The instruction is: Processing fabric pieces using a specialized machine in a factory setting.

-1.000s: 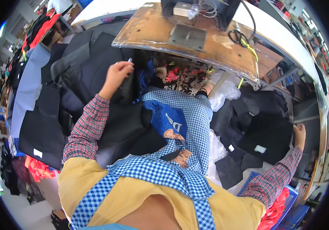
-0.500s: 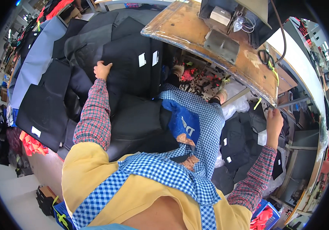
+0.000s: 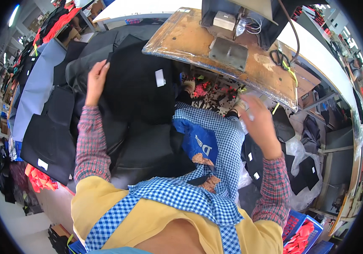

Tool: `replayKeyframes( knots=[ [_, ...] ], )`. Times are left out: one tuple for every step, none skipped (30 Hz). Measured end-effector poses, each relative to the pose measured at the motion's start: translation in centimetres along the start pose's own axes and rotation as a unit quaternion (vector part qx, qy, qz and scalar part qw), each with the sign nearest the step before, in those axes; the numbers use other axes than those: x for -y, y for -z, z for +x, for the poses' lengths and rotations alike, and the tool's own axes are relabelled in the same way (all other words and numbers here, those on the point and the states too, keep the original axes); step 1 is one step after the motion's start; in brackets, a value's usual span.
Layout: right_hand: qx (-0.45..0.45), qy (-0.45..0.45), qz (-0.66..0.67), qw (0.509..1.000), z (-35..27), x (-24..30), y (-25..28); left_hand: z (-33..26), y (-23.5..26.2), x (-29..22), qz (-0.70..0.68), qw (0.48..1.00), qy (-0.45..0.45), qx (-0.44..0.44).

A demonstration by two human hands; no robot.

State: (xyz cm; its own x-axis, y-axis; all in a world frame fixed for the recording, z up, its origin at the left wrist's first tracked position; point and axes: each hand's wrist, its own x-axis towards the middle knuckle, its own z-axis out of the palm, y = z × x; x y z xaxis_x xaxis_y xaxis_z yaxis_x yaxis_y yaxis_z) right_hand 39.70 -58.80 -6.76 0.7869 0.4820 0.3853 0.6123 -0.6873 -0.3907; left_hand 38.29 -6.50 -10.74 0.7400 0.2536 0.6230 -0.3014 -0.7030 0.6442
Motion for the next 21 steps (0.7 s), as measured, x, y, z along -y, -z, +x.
replayKeyframes(
  knots=[
    [-0.031, 0.064, 0.002, 0.997, 1.5, 2.3, -0.6, 0.8, 1.8, -4.1, 0.038, 0.997, -0.031, 0.053],
    [-0.036, 0.086, 0.025, 0.995, 2.9, 4.4, -0.6, 1.6, 2.8, -7.4, 0.083, 0.987, -0.042, 0.128],
    [-0.041, 0.111, 0.052, 0.992, 4.4, 6.2, -0.6, 1.9, 3.5, -10.6, 0.091, 0.977, -0.067, 0.179],
    [-0.049, 0.129, 0.068, 0.988, 5.8, 7.8, -0.6, 2.5, 3.6, -13.4, 0.097, 0.964, -0.095, 0.230],
    [-0.058, 0.144, 0.081, 0.985, 7.0, 8.9, -0.7, 3.2, 3.6, -16.0, 0.093, 0.962, -0.106, 0.234],
    [-0.081, 0.168, 0.101, 0.977, 8.1, 9.7, -1.3, 3.7, 3.7, -18.5, 0.103, 0.943, -0.133, 0.288],
    [-0.105, 0.192, 0.118, 0.969, 9.1, 10.3, -1.7, 4.5, 3.7, -20.4, 0.110, 0.920, -0.161, 0.340],
    [-0.112, 0.184, 0.114, 0.970, 10.0, 10.7, -2.3, 5.4, 3.6, -21.5, 0.107, 0.916, -0.170, 0.346],
    [-0.086, 0.214, 0.150, 0.962, 10.8, 11.0, -2.9, 6.1, 3.5, -22.4, 0.088, 0.897, -0.180, 0.394],
    [-0.060, 0.243, 0.183, 0.951, 11.6, 11.0, -3.1, 7.0, 3.2, -23.4, 0.069, 0.874, -0.191, 0.440],
    [0.014, 0.270, 0.202, 0.941, 12.0, 10.9, -2.7, 8.1, 2.8, -24.3, 0.027, 0.857, -0.189, 0.479],
    [0.041, 0.249, 0.250, 0.935, 11.9, 10.9, -3.3, 9.2, 2.5, -24.7, 0.022, 0.856, -0.211, 0.472],
    [0.068, 0.227, 0.299, 0.924, 11.4, 11.0, -4.2, 10.2, 2.0, -24.7, 0.016, 0.855, -0.232, 0.465],
    [0.063, 0.220, 0.297, 0.927, 10.9, 11.0, -4.8, 11.1, 0.9, -24.1, 0.020, 0.868, -0.238, 0.436],
    [0.019, 0.156, 0.356, 0.921, 10.4, 11.0, -5.4, 12.1, -0.7, -23.1, 0.014, 0.879, -0.206, 0.430],
    [-0.028, 0.092, 0.410, 0.907, 10.2, 10.5, -5.6, 13.2, -2.7, -22.2, 0.009, 0.877, -0.180, 0.446],
    [-0.032, 0.089, 0.408, 0.908, 10.2, 9.9, -6.1, 14.1, -4.7, -21.3, 0.006, 0.874, -0.152, 0.462],
    [-0.032, 0.041, 0.422, 0.905, 10.2, 9.0, -6.4, 14.9, -7.2, -20.5, -0.001, 0.870, -0.159, 0.466],
    [-0.031, -0.005, 0.438, 0.898, 10.3, 8.3, -6.9, 15.5, -9.3, -19.7, -0.006, 0.863, -0.154, 0.482],
    [-0.029, -0.036, 0.422, 0.906, 10.6, 7.6, -7.2, 16.0, -11.1, -19.0, -0.012, 0.855, -0.146, 0.498],
    [-0.034, -0.040, 0.419, 0.907, 10.9, 7.0, -7.3, 16.5, -12.6, -18.7, -0.016, 0.852, -0.151, 0.501]
  ],
)
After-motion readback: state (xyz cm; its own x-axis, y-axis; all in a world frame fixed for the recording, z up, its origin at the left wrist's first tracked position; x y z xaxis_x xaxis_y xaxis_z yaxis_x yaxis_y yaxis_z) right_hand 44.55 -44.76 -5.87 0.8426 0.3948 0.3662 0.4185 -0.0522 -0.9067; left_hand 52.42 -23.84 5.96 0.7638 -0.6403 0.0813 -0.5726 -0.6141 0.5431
